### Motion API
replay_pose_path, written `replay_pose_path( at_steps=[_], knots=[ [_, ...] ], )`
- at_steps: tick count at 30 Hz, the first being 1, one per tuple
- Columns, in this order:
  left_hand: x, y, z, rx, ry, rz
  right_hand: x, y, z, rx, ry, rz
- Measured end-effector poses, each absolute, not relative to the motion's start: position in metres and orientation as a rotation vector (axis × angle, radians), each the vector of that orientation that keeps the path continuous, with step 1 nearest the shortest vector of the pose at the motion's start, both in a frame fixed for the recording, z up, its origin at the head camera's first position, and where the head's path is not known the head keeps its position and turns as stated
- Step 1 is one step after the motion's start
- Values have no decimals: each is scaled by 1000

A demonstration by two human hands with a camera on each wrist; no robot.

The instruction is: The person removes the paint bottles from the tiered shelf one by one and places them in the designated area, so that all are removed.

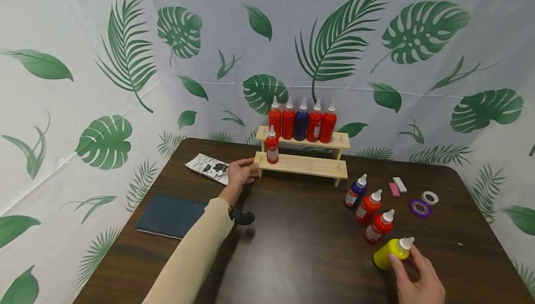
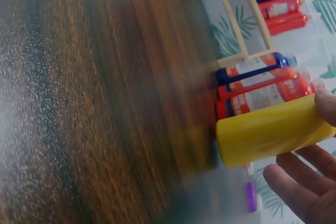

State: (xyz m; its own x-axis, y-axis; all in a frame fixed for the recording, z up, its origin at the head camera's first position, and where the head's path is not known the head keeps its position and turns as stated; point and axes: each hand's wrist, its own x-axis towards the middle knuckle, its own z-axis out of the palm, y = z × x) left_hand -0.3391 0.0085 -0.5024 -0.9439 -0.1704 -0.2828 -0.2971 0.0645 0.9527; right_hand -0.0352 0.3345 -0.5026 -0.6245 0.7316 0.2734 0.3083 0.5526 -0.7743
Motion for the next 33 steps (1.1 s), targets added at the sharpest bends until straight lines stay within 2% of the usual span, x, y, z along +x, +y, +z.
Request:
replay_pose_path(
  at_steps=[11,16,26,29,33],
  knots=[
    [-342,11,-505,-498,2182,2041,-36,334,-505,-808,-2198,920],
    [-343,10,-507,-457,2197,2064,-37,333,-501,-881,-2226,964],
    [-344,10,-509,-481,2198,2044,-34,320,-468,-977,-2112,851],
    [-341,8,-508,-473,2206,2057,-34,310,-449,-872,-2048,783],
    [-340,6,-506,-468,2206,2054,-43,292,-422,-560,-1986,764]
  ],
)
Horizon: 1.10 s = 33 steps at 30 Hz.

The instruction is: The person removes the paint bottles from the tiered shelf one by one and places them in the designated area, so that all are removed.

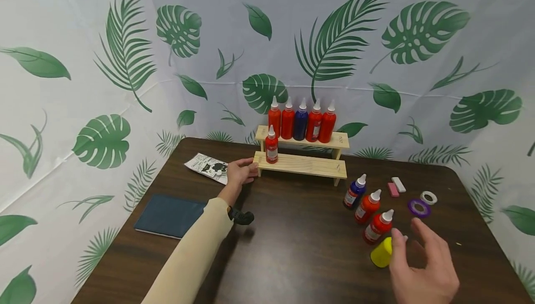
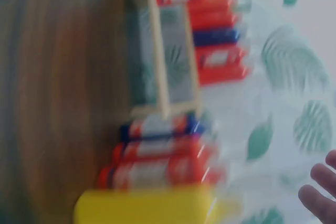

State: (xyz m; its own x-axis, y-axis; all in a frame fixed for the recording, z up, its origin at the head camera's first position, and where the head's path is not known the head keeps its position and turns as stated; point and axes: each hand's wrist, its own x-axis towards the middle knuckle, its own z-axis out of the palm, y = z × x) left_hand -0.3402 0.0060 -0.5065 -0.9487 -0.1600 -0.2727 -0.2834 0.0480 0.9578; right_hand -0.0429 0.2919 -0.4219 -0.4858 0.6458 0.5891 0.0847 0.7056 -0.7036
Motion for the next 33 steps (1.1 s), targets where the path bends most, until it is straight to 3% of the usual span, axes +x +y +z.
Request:
replay_pose_path(
  at_steps=[6,20,33],
  knots=[
    [-342,5,-505,-506,2197,2026,-87,257,-406,-245,-2135,909],
    [-339,6,-504,-465,2201,2039,-256,194,-435,123,-2591,1263],
    [-346,6,-508,-494,2184,2019,-312,162,-429,39,-2767,1213]
  ],
)
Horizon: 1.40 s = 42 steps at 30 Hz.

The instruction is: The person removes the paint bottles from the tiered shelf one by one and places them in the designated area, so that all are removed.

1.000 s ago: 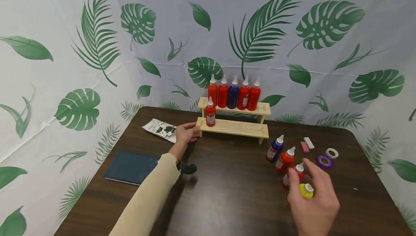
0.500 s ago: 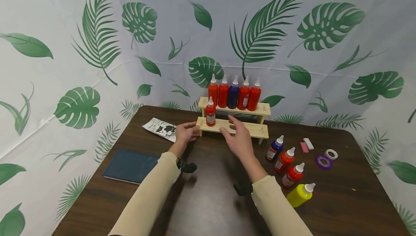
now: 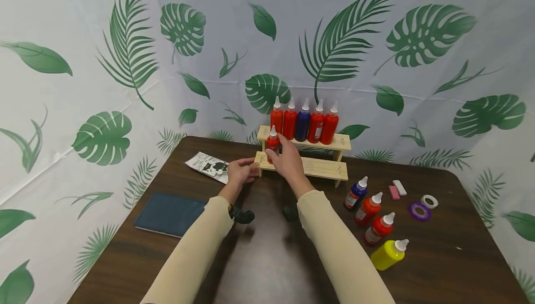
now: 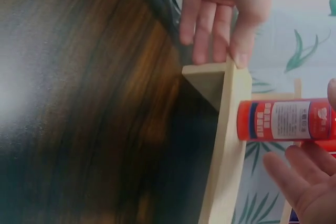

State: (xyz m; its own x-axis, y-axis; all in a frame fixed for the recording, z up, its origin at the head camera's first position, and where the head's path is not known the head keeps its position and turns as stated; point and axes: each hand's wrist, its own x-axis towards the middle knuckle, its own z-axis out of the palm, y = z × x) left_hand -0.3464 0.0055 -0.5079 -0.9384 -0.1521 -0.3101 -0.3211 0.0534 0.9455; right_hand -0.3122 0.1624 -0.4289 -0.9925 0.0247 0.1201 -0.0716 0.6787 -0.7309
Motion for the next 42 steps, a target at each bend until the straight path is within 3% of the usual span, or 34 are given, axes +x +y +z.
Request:
replay_pose_path(
  at_steps=[15,23,32,42],
  knots=[
    [-344,4,-508,-490,2183,2022,-307,166,-436,-13,-2627,1209],
    [-341,4,-507,-458,2184,2059,-260,194,-453,-25,-2412,1328],
    [-339,4,-504,-463,2193,2056,-198,242,-469,-372,-2407,1040],
    [-342,3,-506,-478,2181,2051,-174,259,-480,-520,-2440,1002]
  ],
)
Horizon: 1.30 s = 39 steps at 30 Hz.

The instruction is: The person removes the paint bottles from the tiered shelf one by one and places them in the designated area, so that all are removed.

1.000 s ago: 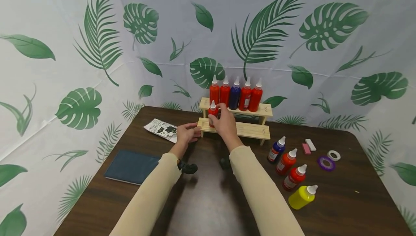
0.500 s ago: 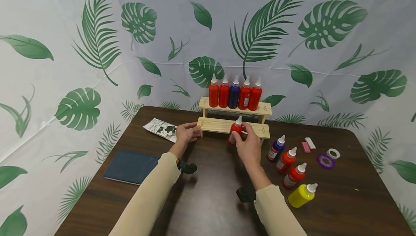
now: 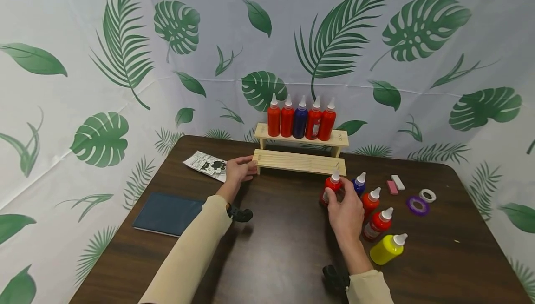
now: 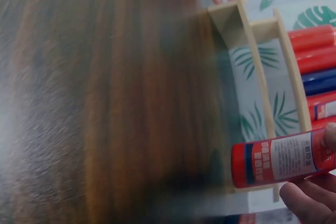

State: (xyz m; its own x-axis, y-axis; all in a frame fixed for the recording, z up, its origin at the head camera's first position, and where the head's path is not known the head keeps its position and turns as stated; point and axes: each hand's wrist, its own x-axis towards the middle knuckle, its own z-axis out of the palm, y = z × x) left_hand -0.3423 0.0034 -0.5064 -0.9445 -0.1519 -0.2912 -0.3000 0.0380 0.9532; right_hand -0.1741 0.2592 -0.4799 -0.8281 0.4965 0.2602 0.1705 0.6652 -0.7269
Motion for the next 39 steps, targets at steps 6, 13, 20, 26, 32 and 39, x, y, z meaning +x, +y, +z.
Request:
replay_pose_path(
  at_steps=[6,13,20,26,32,39],
  knots=[
    [-340,5,-507,-449,2194,2069,-172,263,-488,-568,-2457,960],
    [-340,6,-508,-470,2203,2046,-173,264,-491,-581,-2457,963],
    [-343,7,-510,-502,2196,2027,-173,264,-490,-605,-2479,973],
    [-340,6,-508,-463,2195,2058,-171,265,-485,-601,-2498,965],
    [-344,6,-509,-480,2187,2045,-167,262,-462,-498,-2428,949],
    [-347,5,-510,-484,2181,2042,-180,258,-407,-286,-2301,937]
  ],
)
